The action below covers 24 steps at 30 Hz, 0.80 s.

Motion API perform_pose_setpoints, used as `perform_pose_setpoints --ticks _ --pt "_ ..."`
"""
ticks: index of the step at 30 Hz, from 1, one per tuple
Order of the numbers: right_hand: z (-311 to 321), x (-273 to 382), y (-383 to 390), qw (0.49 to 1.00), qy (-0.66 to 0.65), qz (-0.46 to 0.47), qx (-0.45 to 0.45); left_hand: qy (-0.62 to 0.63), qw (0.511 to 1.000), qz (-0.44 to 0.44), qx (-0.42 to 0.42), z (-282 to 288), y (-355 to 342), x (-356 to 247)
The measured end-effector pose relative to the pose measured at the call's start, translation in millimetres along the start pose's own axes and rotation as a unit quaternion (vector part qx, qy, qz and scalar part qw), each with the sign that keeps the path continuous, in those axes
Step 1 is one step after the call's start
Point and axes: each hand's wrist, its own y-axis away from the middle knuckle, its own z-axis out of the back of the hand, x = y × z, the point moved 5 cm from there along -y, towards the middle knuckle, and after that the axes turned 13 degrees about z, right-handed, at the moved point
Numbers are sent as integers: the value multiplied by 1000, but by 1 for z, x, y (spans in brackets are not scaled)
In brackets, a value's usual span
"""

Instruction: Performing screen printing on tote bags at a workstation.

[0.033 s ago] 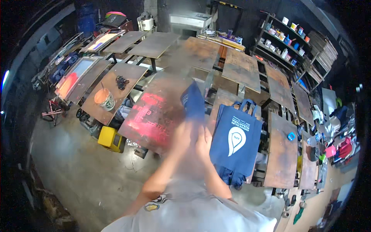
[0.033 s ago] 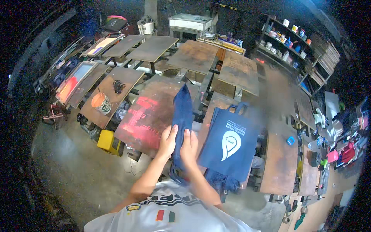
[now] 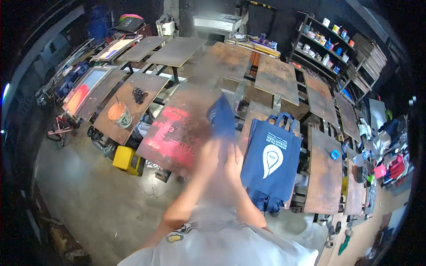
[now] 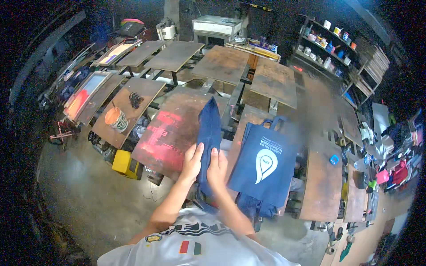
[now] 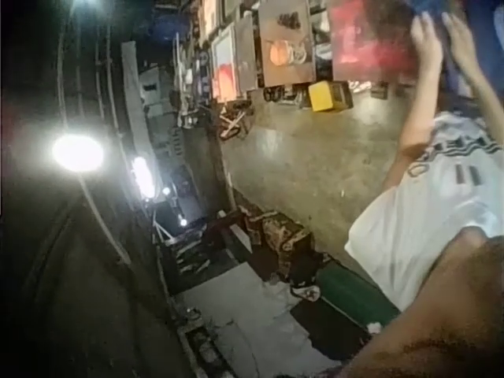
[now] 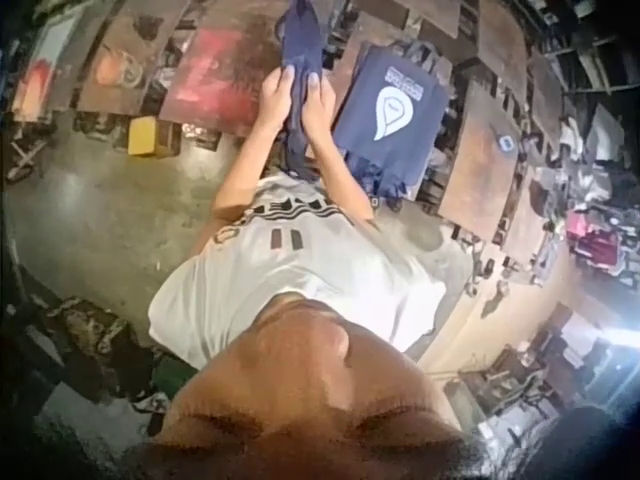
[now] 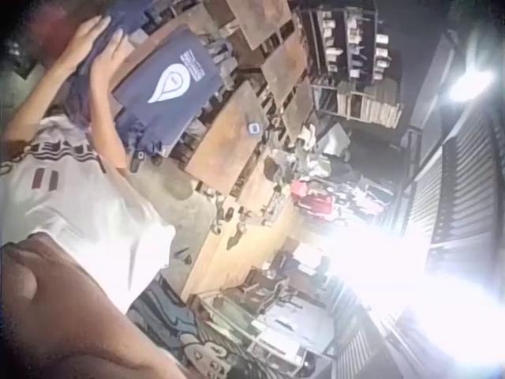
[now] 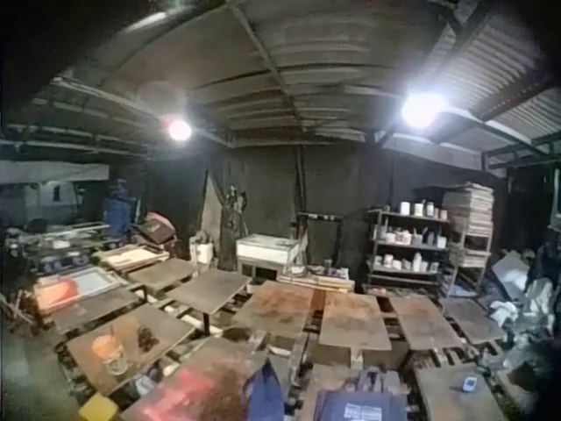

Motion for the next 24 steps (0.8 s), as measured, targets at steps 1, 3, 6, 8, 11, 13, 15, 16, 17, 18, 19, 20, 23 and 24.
perform_pose_setpoints --ticks 1,3,6,8,11,13,15,16,17,18,19,20,23,24 --pt "-8 8 0 999 -32 26 -17 77 996 29 28 4 -2 3" --pt "-12 9 1 999 -25 28 -6 88 995 40 33 10 4 -9" --pt "-24 15 5 999 -50 19 12 147 987 34 48 23 4 -15" --pt "-33 14 6 997 -79 9 16 156 986 32 52 31 2 -16" --pt "-37 5 8 994 -108 4 10 120 992 16 38 37 2 -17" --pt "-40 0 10 986 -161 -47 14 78 997 4 19 39 -1 -20" --pt "-32 -4 17 987 -146 -62 15 88 996 -13 2 36 7 -23" --pt "-28 -6 18 995 -78 -39 54 89 996 -1 6 37 4 -12" --pt "-26 -2 19 996 -9 -17 92 90 996 5 8 34 6 -15" --pt "-21 -1 23 991 -42 -79 99 81 997 -8 5 30 9 -21" --pt "-12 -2 24 991 -39 -86 95 71 997 -21 2 27 13 -23" --pt "-3 -2 22 994 7 -72 84 27 999 -18 -1 23 12 -25" --pt "23 3 17 996 45 -74 18 -86 995 -18 53 7 31 -27" --pt "28 7 14 996 77 -25 21 -67 994 -10 80 1 34 -22"
